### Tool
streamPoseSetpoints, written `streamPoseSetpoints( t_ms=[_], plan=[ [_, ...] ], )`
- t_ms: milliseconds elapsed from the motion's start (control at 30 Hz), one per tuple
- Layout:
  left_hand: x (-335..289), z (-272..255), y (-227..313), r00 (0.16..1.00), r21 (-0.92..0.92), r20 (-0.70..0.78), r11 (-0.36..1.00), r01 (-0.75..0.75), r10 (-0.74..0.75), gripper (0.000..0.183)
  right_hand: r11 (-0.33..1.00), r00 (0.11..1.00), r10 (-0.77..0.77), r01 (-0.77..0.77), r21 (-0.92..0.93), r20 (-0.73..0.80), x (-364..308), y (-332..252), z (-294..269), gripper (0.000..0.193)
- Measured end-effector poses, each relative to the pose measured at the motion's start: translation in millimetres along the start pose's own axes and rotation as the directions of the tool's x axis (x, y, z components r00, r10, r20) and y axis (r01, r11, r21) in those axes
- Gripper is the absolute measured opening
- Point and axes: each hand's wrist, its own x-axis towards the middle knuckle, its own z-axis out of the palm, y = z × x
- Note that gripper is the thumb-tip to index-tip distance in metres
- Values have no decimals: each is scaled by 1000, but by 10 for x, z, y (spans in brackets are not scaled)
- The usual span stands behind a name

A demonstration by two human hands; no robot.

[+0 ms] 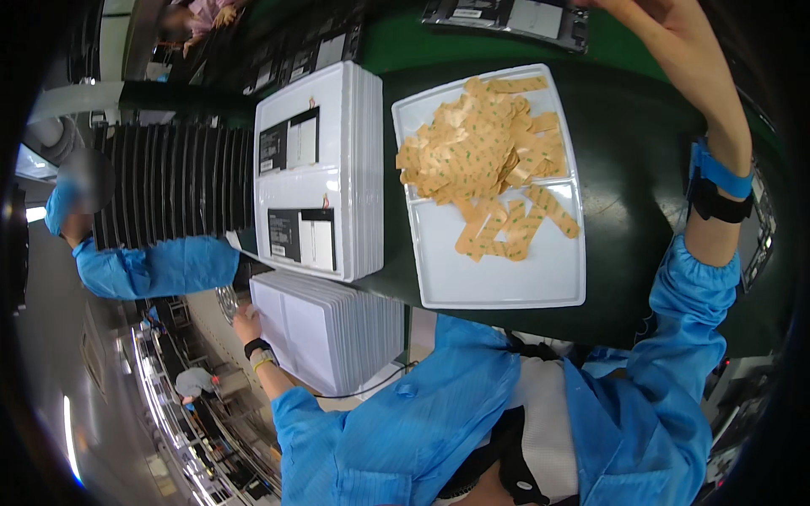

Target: The person applies adhesive strips and batteries to a tablet chassis by hand.

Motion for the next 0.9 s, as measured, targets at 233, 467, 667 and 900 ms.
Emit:
streamPoseSetpoints(
  t_ms=[233, 467, 667, 900],
  plan=[
    [745, -1363, 3441, 765, -623, 167, 668, -407, 622, 63, 974, 973, -66, 111, -198, 222, 45, 381, -416, 26],
    [836, -1454, 4036, 484, -426, 225, 532, -732, 846, 78, 988, 983, -135, 143, -61, 127, 32, 318, -251, 21],
    [878, -1417, 4123, 779, -790, 58, 506, -346, 624, 49, 957, 957, -289, 289, -17, 14, 45, 378, -255, 22],
    [770, -1904, 5608, 652, -861, -303, 93, -500, 695, 62, 987, 980, -121, 103, 124, 155, 26, 240, 4, 26]
  ],
)
